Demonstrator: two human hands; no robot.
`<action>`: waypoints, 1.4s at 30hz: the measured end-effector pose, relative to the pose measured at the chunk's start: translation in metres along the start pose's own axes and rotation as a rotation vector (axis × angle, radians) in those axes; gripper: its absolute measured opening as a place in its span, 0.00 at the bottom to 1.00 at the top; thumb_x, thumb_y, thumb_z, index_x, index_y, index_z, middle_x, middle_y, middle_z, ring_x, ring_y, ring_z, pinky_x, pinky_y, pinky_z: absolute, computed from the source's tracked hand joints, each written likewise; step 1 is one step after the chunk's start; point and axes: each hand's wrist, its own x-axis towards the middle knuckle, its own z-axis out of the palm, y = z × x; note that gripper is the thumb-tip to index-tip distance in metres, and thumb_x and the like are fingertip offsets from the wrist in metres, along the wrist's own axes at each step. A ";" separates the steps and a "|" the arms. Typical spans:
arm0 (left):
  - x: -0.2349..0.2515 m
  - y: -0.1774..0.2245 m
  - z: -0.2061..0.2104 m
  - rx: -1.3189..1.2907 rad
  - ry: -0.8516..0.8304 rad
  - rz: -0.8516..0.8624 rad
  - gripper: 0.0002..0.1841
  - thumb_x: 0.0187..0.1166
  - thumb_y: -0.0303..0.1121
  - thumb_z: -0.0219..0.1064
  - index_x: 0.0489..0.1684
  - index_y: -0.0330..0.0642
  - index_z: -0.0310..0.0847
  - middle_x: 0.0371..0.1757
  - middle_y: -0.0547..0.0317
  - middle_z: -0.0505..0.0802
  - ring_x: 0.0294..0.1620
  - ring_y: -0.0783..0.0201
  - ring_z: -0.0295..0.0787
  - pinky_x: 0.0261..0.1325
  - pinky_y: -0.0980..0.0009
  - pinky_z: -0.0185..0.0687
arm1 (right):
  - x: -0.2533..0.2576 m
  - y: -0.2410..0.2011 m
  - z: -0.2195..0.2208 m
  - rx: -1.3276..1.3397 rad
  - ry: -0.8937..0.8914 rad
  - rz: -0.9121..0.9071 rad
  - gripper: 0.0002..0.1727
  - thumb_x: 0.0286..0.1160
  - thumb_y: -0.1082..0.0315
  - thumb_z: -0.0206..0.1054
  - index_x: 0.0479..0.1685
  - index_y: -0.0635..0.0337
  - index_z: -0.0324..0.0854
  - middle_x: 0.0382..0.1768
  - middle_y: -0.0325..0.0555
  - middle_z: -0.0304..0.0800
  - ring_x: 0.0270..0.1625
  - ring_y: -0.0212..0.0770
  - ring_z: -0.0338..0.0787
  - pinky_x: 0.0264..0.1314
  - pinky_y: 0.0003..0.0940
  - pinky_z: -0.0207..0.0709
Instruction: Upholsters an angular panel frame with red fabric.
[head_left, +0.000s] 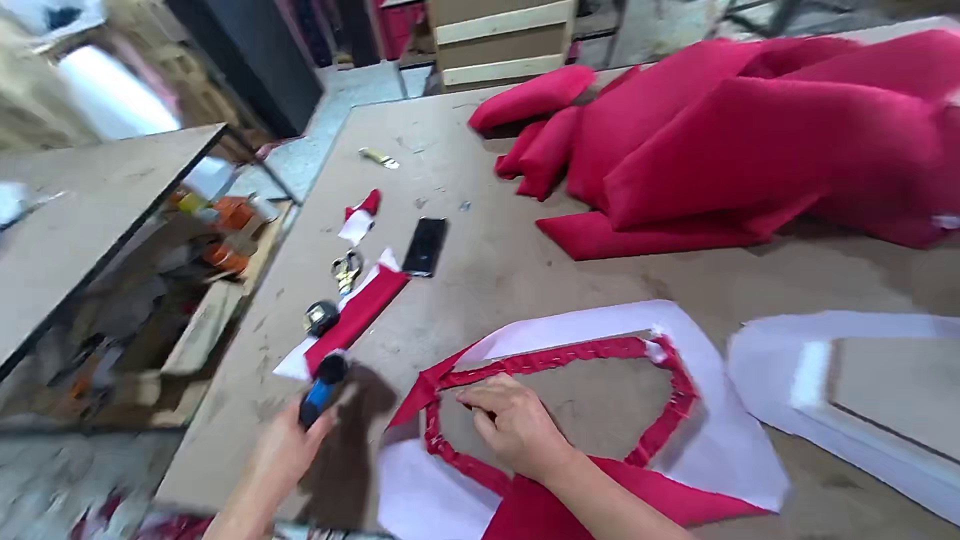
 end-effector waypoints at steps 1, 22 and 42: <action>0.005 -0.006 0.013 0.060 0.044 0.108 0.34 0.72 0.51 0.76 0.74 0.39 0.79 0.60 0.29 0.89 0.60 0.30 0.87 0.62 0.29 0.80 | -0.013 0.012 -0.025 0.015 0.024 0.079 0.19 0.84 0.60 0.56 0.62 0.33 0.92 0.57 0.23 0.96 0.66 0.27 0.88 0.73 0.34 0.80; -0.021 0.433 0.158 0.531 -0.553 1.047 0.53 0.72 0.83 0.33 0.93 0.58 0.61 0.95 0.73 0.60 0.85 0.51 0.69 0.75 0.44 0.73 | -0.068 0.215 -0.190 -0.490 0.355 0.453 0.21 0.82 0.62 0.59 0.70 0.48 0.87 0.75 0.36 0.84 0.80 0.44 0.78 0.82 0.48 0.72; -0.022 0.390 0.200 0.055 -0.061 1.178 0.24 0.83 0.60 0.56 0.51 0.56 0.94 0.62 0.51 0.91 0.65 0.52 0.87 0.64 0.52 0.85 | -0.079 0.126 -0.163 -0.378 0.319 0.412 0.14 0.77 0.63 0.64 0.53 0.51 0.93 0.44 0.41 0.94 0.55 0.41 0.92 0.61 0.43 0.86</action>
